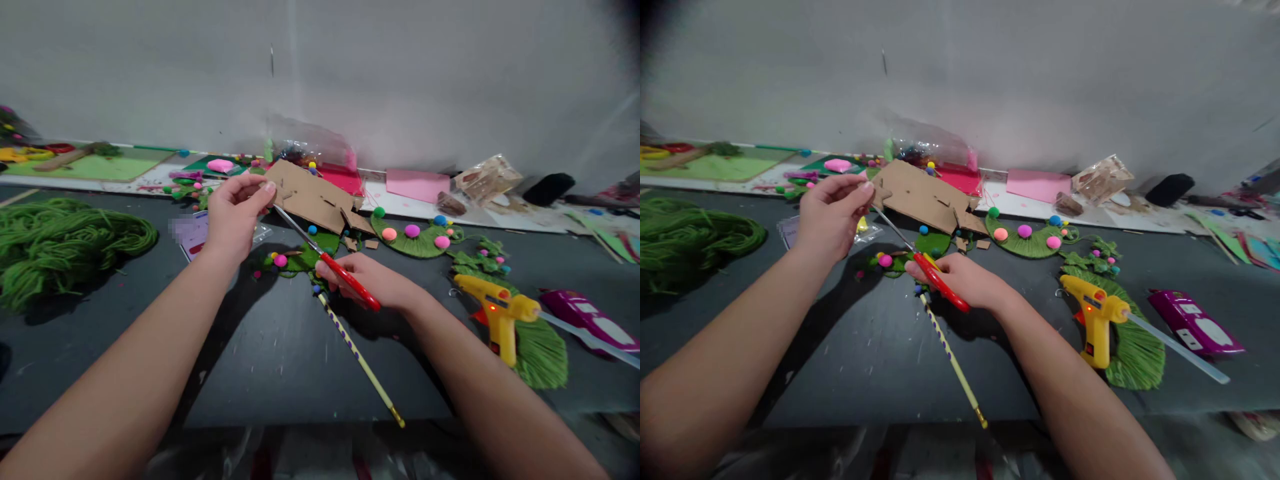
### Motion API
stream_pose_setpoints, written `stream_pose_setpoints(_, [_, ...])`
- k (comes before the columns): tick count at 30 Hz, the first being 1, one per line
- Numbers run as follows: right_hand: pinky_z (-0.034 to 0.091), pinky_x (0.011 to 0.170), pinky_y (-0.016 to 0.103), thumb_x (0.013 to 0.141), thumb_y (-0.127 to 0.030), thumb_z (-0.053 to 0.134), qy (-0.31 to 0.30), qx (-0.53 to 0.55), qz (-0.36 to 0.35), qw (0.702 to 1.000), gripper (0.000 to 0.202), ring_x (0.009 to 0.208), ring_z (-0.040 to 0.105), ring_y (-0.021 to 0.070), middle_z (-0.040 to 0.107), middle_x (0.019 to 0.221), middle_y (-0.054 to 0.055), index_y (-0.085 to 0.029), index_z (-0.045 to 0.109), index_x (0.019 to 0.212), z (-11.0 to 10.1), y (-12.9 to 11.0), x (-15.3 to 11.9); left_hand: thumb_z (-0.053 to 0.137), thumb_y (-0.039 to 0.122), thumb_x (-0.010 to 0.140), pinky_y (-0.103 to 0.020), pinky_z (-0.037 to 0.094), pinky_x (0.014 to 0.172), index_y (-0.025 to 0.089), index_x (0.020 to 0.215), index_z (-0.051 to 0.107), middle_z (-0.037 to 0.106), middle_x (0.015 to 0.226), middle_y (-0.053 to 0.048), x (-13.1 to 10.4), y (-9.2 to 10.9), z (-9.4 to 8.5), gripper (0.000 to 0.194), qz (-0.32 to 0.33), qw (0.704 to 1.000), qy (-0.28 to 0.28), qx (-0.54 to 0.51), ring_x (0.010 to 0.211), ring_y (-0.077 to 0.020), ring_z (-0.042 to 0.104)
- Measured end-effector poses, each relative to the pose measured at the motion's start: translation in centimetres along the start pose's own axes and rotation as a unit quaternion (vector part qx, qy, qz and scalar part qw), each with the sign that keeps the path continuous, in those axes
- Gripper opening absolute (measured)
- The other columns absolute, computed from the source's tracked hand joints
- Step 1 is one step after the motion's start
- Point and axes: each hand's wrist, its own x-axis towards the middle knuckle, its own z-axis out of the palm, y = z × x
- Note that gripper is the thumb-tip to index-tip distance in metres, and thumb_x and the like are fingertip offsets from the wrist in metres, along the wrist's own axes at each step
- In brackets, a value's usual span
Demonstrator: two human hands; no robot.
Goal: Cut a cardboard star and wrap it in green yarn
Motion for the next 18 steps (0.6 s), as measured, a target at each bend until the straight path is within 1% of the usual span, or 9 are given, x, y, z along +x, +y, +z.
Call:
stream_pose_setpoints(2, [0.023,0.046,0.024,0.084,-0.079,0.058,0.0,-0.001,-0.001,1.0,0.061,0.048,0.035,0.008,0.043,0.057,-0.005,-0.019,0.055,0.074,-0.02,0.0,-0.01,0.093,0.02,0.062,-0.025,0.048,0.06,0.017,0.084,0.078,0.072,0.072,-0.001,0.27,-0.31,-0.09,0.028,0.006,1.0,0.008,-0.007,0.064,-0.0107,0.064])
stream_pose_setpoints(5, [0.023,0.047,0.025,0.085,-0.078,0.058,-0.001,-0.002,-0.001,1.0,0.061,0.048,0.036,0.0082,0.044,0.057,-0.005,-0.019,0.054,0.074,0.01,-0.05,0.0,0.091,0.018,0.063,-0.025,0.048,0.058,0.016,0.085,0.078,0.072,0.072,-0.002,0.47,-0.52,-0.16,0.026,0.005,1.0,0.008,-0.011,0.063,-0.0111,0.065])
stream_pose_setpoints(10, [0.023,0.046,0.025,0.086,-0.077,0.058,-0.003,0.003,0.003,1.0,0.059,0.048,0.034,0.0081,0.042,0.056,-0.005,-0.019,0.054,0.072,0.06,-0.07,0.07,0.089,0.013,0.064,-0.023,0.049,0.058,0.016,0.085,0.079,0.073,0.072,-0.002,0.4,-0.38,-0.11,0.023,0.006,1.0,0.007,-0.015,0.063,-0.0105,0.065])
stream_pose_setpoints(13, [0.022,0.046,0.025,0.086,-0.076,0.058,0.001,0.003,0.003,1.0,0.058,0.048,0.034,0.0078,0.043,0.058,-0.005,-0.019,0.054,0.072,0.06,0.11,0.17,0.088,0.012,0.064,-0.023,0.049,0.058,0.015,0.084,0.079,0.072,0.07,-0.001,0.38,-0.34,-0.1,0.023,0.005,1.0,0.008,-0.015,0.062,-0.0101,0.064])
stream_pose_setpoints(18, [0.022,0.046,0.025,0.085,-0.075,0.06,0.003,0.0,-0.002,1.0,0.058,0.048,0.032,0.0073,0.044,0.059,-0.005,-0.019,0.053,0.071,0.07,0.2,0.23,0.086,0.009,0.068,-0.025,0.049,0.061,0.014,0.086,0.078,0.073,0.073,-0.002,0.49,-0.41,-0.19,0.021,0.012,1.0,0.0,-0.015,0.064,-0.0106,0.064])
